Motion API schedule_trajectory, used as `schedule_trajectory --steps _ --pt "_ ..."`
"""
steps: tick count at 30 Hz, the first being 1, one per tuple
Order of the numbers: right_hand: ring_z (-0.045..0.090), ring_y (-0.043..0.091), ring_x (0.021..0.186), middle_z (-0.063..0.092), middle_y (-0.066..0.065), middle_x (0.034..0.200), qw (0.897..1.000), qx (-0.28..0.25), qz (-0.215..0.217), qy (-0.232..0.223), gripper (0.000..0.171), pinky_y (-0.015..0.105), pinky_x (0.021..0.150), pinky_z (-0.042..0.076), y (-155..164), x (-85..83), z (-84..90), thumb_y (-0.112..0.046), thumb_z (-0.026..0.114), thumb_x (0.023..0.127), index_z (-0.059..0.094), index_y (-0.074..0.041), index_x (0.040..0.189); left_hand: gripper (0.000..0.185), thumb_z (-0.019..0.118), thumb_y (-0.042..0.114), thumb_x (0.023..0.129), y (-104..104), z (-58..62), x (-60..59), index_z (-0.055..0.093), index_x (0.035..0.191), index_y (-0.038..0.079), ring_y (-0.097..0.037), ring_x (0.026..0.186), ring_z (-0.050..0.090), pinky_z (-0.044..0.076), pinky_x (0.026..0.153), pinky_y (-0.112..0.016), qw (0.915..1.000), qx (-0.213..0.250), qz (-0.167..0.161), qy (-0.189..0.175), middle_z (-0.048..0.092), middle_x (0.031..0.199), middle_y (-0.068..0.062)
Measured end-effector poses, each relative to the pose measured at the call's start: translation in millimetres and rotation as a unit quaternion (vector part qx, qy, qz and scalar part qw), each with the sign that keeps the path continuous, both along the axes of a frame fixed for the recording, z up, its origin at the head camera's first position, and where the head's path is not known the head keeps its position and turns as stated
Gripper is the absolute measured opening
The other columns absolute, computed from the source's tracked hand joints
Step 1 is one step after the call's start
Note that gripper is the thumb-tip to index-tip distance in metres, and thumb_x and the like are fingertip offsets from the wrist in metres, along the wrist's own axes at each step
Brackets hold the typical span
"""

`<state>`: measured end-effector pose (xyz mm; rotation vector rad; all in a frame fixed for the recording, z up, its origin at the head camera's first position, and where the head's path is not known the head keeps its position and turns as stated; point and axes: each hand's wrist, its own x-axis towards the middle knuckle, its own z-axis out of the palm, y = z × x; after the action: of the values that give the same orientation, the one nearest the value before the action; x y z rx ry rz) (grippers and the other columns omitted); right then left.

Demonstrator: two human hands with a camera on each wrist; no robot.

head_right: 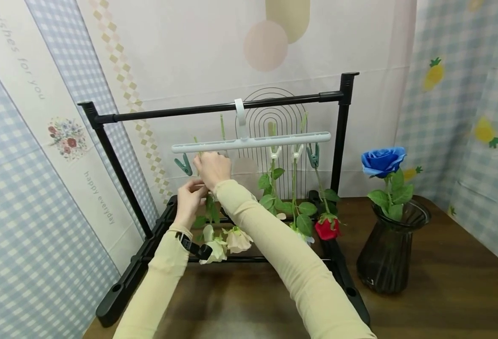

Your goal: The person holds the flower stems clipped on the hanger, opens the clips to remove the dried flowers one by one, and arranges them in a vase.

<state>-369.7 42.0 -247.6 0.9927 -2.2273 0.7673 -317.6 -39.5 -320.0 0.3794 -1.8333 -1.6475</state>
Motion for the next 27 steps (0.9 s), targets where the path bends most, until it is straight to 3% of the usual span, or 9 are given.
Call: schedule_trajectory --steps 3,6,11,14,19,27 --pt "0.037 0.011 0.045 0.042 -0.005 0.051 1.0 0.007 0.007 -0.008 0.045 0.022 0.044 0.024 1 2.4 1.7 -0.029 0.045 0.102 0.044 -0.018 0.058 0.02 0.063 0.014 0.093 -4 -1.8 1.1 0.068 0.109 0.003 -0.008 0.066 0.061 0.05 0.06 -0.024 0.9997 0.019 0.012 -0.008 0.067 0.087 -0.004" --pt "0.036 0.01 0.044 0.043 -0.005 0.05 1.0 0.009 0.008 -0.01 0.044 0.02 0.043 0.023 2 3.6 1.2 -0.03 0.045 0.102 0.05 -0.017 0.06 0.023 0.06 0.015 0.095 -9 -4.5 1.8 0.066 0.113 0.002 -0.008 0.069 0.059 0.048 0.062 -0.023 0.9982 0.028 0.052 -0.008 0.067 0.094 -0.007" --pt "0.033 0.009 0.042 0.04 -0.005 0.048 1.0 0.012 -0.003 0.0 0.047 0.02 0.041 0.021 5 0.9 -3.4 -0.033 0.047 0.101 0.043 -0.017 0.058 0.02 0.057 0.016 0.097 -11 -10.3 4.8 0.061 0.114 0.006 -0.01 0.075 0.057 0.044 0.068 -0.025 0.991 0.032 0.126 0.034 0.066 0.091 -0.005" --pt "0.036 0.01 0.042 0.04 -0.003 0.05 1.0 0.017 -0.004 -0.001 0.046 0.021 0.041 0.023 7 -2.5 -6.9 -0.036 0.047 0.101 0.041 -0.016 0.06 0.019 0.055 0.015 0.098 -7 -13.7 11.1 0.056 0.116 0.009 -0.012 0.076 0.056 0.042 0.069 -0.027 0.986 0.033 0.149 0.068 0.065 0.091 -0.006" --pt "0.041 0.012 0.045 0.047 -0.001 0.054 1.0 0.023 -0.006 -0.011 0.045 0.022 0.042 0.026 10 -9.1 -12.5 -0.042 0.049 0.099 0.046 -0.014 0.065 0.019 0.054 0.013 0.099 5 -18.7 20.6 0.054 0.118 0.009 -0.023 0.082 0.061 0.045 0.072 -0.026 0.9778 -0.013 0.17 0.122 0.067 0.1 -0.021" --pt "0.047 0.014 0.05 0.058 0.002 0.06 0.997 0.022 0.008 -0.068 0.045 0.024 0.047 0.032 15 -18.9 -7.9 -0.041 0.049 0.099 0.06 -0.011 0.069 0.025 0.055 0.012 0.098 30 -7.6 30.6 0.057 0.122 0.003 -0.03 0.085 0.066 0.048 0.069 -0.02 0.9577 -0.125 0.178 0.188 0.065 0.1 -0.018"
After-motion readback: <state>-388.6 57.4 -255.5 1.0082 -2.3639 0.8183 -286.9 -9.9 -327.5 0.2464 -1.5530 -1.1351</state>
